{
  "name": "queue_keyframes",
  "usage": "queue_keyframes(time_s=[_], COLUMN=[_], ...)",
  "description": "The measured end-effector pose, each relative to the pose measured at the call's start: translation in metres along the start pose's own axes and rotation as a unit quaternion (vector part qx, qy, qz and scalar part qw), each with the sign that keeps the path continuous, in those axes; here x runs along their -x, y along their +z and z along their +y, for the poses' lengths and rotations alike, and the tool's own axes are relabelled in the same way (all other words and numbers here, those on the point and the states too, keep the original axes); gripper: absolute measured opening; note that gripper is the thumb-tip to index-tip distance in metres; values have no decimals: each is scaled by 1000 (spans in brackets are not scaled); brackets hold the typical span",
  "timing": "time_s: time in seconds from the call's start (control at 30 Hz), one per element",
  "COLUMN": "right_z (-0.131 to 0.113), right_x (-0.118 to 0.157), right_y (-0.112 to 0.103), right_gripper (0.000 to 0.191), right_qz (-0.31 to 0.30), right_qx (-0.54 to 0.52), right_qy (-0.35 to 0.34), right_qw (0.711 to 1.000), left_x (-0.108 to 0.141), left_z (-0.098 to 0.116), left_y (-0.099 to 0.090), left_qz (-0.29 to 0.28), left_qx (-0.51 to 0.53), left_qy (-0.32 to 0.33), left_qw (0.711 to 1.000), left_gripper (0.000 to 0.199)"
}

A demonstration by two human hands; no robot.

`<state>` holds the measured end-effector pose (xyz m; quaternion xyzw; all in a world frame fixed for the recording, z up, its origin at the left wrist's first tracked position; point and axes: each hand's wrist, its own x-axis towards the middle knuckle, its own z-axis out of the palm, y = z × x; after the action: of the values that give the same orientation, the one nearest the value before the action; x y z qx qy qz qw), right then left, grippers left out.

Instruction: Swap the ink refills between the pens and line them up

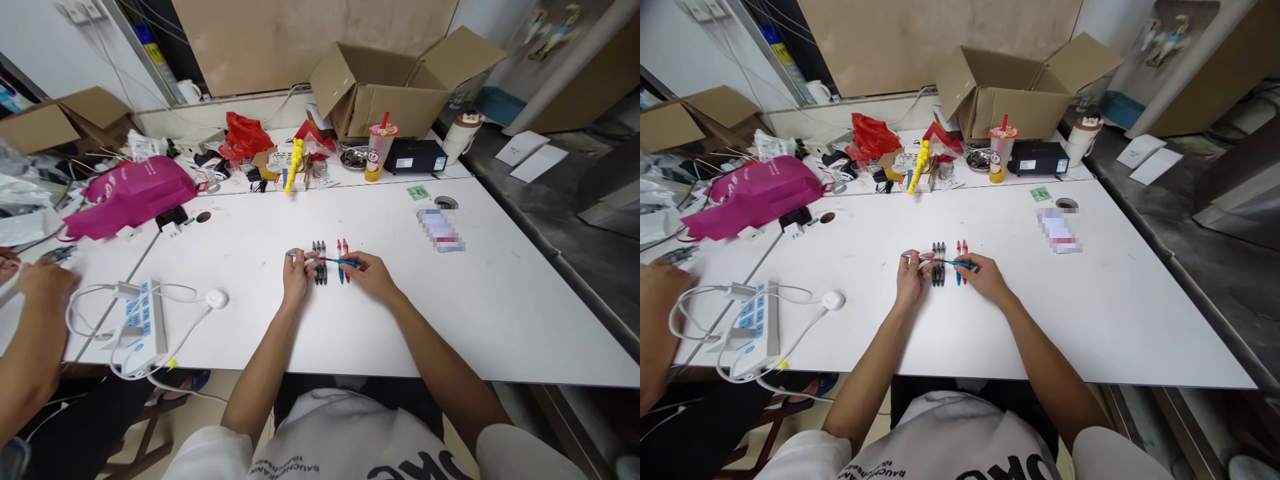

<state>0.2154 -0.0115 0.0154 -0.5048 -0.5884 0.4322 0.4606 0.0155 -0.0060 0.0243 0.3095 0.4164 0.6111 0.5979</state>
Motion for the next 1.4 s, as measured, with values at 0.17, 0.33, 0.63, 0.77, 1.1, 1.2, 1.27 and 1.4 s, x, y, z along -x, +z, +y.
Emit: queue_keyframes(time_s=[0.17, 0.33, 0.63, 0.77, 1.1, 1.2, 1.27, 1.4], right_z=[4, 7, 7, 7, 3, 2, 1, -2], right_x=[0, 1, 3, 5, 6, 7, 7, 8], right_y=[4, 6, 10, 12, 11, 11, 11, 10], right_gripper=[35, 36, 35, 33, 29, 30, 32, 33], right_qz=[-9, -12, -26, -27, -48, -58, -65, -62], right_qx=[-15, -29, 2, -2, 11, 30, 49, 70], right_qy=[11, 4, 11, 1, -15, -3, 0, 4], right_qw=[1000, 1000, 1000, 1000, 999, 998, 997, 996], left_x=[1, 3, 5, 5, 3, 3, 4, 3], left_z=[-3, -6, -15, -16, -15, -14, -14, -14], left_y=[2, 4, 7, 6, 4, 4, 3, 3], left_qz=[-7, -10, -35, -36, -15, -20, -24, -31], left_qx=[0, -4, -35, -24, -11, -13, -15, -24], left_qy=[-8, -19, -34, -37, -20, -19, -20, -19], left_qw=[1000, 1000, 998, 998, 1000, 1000, 999, 999], left_gripper=[52, 54, 53, 54, 54, 55, 55, 52])
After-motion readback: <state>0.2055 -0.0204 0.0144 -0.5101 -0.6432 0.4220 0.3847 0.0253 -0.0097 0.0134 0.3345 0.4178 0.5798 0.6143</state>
